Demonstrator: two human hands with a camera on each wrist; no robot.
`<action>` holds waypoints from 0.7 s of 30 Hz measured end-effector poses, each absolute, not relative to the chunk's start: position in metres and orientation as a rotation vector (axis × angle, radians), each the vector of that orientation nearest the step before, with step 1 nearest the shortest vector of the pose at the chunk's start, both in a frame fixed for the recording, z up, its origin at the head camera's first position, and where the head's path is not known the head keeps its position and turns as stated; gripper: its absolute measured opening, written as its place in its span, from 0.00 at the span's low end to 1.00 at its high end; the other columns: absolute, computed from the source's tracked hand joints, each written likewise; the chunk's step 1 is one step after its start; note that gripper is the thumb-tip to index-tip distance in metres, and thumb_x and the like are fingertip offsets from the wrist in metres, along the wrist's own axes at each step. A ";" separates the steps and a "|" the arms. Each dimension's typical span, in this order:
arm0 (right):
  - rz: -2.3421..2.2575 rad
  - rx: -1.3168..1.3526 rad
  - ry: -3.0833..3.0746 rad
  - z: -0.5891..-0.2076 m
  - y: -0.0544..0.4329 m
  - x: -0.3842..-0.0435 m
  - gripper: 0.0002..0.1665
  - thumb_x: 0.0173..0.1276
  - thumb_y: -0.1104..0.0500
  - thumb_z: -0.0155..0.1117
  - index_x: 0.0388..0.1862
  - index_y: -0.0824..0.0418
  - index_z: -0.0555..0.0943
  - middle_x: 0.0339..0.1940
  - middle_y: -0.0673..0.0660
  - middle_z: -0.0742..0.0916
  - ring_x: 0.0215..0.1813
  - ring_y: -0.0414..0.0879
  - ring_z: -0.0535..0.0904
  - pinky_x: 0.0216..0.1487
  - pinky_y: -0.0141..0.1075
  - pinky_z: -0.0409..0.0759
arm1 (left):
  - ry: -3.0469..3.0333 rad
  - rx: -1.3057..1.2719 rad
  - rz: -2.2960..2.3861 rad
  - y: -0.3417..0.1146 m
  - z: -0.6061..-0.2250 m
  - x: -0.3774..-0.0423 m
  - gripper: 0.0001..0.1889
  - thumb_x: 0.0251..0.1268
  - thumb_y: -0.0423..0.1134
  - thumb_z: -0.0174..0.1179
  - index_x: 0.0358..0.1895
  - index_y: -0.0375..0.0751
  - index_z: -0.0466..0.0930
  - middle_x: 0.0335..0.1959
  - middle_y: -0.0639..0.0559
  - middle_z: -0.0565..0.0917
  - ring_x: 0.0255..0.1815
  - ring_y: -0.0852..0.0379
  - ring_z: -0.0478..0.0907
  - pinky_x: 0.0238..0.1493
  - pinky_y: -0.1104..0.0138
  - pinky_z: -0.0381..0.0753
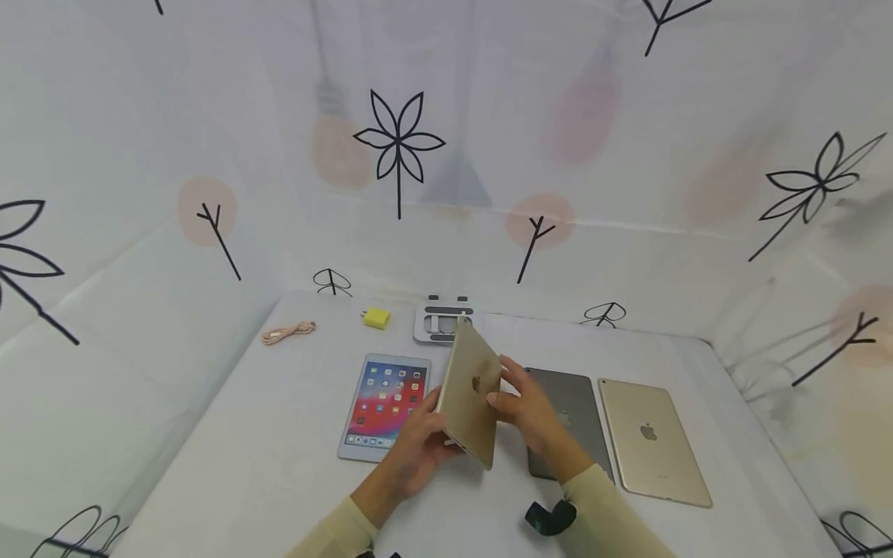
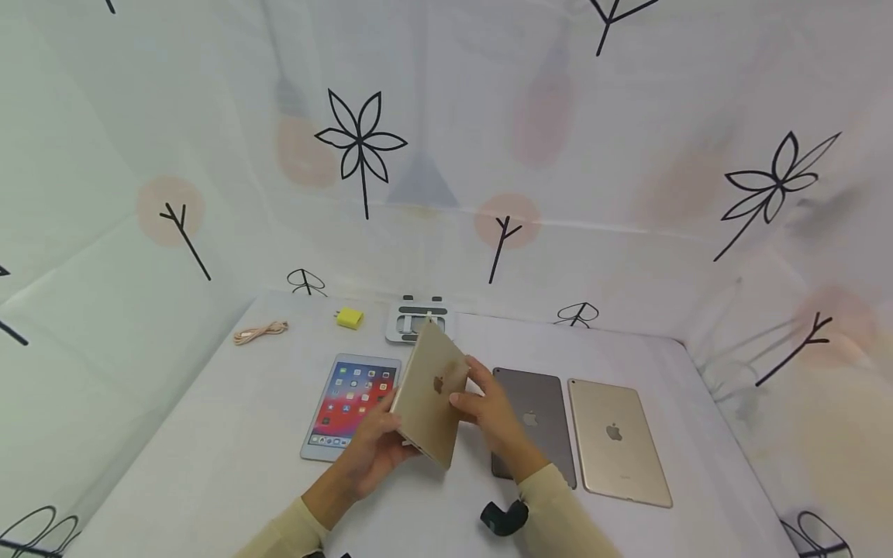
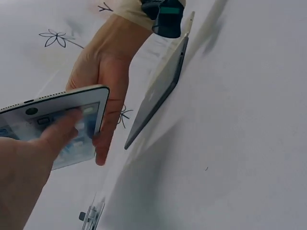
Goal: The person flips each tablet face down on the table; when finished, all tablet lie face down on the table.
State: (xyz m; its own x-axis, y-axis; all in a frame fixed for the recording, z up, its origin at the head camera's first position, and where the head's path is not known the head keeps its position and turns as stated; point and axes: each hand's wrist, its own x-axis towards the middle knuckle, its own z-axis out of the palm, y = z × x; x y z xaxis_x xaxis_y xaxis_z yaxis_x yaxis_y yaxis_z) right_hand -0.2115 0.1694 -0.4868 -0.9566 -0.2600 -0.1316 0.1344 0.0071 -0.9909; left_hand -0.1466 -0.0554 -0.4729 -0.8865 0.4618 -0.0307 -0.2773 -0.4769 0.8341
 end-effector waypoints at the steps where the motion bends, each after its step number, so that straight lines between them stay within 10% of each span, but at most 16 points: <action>1: -2.053 -0.101 1.978 -0.488 0.173 -0.214 0.52 0.68 0.67 0.67 0.84 0.57 0.51 0.80 0.70 0.63 0.71 0.65 0.73 0.60 0.49 0.82 | 1.258 0.287 2.369 -0.056 -0.473 -0.147 0.38 0.69 0.36 0.50 0.82 0.50 0.50 0.77 0.38 0.59 0.73 0.38 0.66 0.68 0.45 0.73; 11: -2.004 -0.053 2.044 -0.484 0.202 -0.227 0.57 0.65 0.70 0.70 0.85 0.60 0.48 0.60 0.67 0.72 0.41 0.46 0.84 0.39 0.36 0.85 | 1.440 0.328 2.309 -0.076 -0.488 -0.152 0.40 0.71 0.30 0.61 0.82 0.48 0.54 0.72 0.34 0.71 0.63 0.43 0.81 0.59 0.56 0.82; 21: -1.771 -0.144 2.262 -0.482 0.207 -0.231 0.58 0.64 0.65 0.74 0.84 0.63 0.48 0.59 0.69 0.73 0.41 0.49 0.84 0.42 0.44 0.88 | 1.821 0.295 2.034 -0.083 -0.509 -0.159 0.45 0.59 0.29 0.71 0.80 0.43 0.60 0.66 0.36 0.79 0.56 0.45 0.84 0.56 0.63 0.83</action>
